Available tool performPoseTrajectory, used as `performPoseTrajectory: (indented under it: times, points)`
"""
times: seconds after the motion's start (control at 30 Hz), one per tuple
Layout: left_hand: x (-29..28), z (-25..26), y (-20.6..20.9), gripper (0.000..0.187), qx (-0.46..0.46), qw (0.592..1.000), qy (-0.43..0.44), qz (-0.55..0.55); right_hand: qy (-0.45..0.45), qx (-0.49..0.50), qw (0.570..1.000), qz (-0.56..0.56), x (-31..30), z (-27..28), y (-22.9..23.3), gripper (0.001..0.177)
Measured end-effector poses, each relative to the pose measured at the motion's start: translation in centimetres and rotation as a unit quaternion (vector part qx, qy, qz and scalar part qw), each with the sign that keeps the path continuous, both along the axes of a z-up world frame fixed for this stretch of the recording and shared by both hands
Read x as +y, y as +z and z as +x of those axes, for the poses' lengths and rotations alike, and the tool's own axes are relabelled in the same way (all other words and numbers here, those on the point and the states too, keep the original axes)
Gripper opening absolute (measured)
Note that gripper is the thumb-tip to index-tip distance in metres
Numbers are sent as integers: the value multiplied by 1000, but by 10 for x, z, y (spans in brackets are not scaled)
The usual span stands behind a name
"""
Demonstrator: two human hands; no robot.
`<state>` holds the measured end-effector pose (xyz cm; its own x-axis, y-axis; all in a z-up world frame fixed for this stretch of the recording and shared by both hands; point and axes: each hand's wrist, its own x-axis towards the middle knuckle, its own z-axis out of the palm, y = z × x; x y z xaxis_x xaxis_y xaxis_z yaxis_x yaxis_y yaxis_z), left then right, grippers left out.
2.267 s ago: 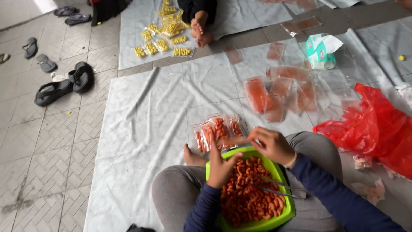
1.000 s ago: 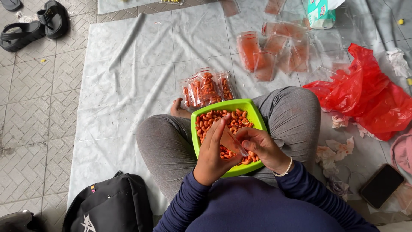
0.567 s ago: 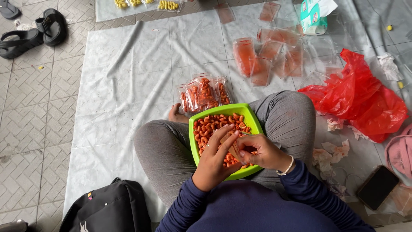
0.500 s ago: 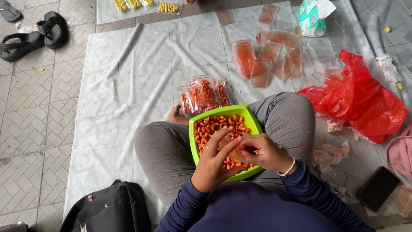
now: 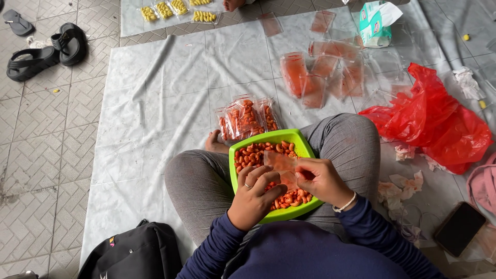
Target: Filling small plastic bags with snacks using a metal scoop while sitting on the floor
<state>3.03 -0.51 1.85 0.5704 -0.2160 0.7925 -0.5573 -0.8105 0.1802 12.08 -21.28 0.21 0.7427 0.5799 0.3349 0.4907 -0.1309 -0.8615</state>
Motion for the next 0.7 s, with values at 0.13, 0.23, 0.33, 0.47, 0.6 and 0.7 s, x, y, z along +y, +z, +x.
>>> performPoseTrajectory:
  times: [0.13, 0.23, 0.33, 0.47, 0.6, 0.7]
  points:
    - [-2, -3, -3, 19, 30, 999, -10, -21, -23, 40, 999, 1, 0, -9, 10, 17]
    - [-9, -4, 10, 35, 111, 991, -42, -56, -30, 110, 992, 52, 3, -18, 9, 21]
    - [-22, -3, 0, 63, 142, 977, -74, -139, 16, 215, 965, 150, 12, -31, 11, 22]
    - [-28, -4, -19, 59, 120, 970, -54, -206, 14, 204, 967, 155, 20, -29, 4, 22]
    - [-19, -7, -24, 41, 97, 973, -4, -208, -43, 205, 965, 159, 5, -24, -10, 18]
    - [-16, -7, -6, 60, 128, 971, -84, -184, -46, 210, 966, 142, 4, -29, -8, 14]
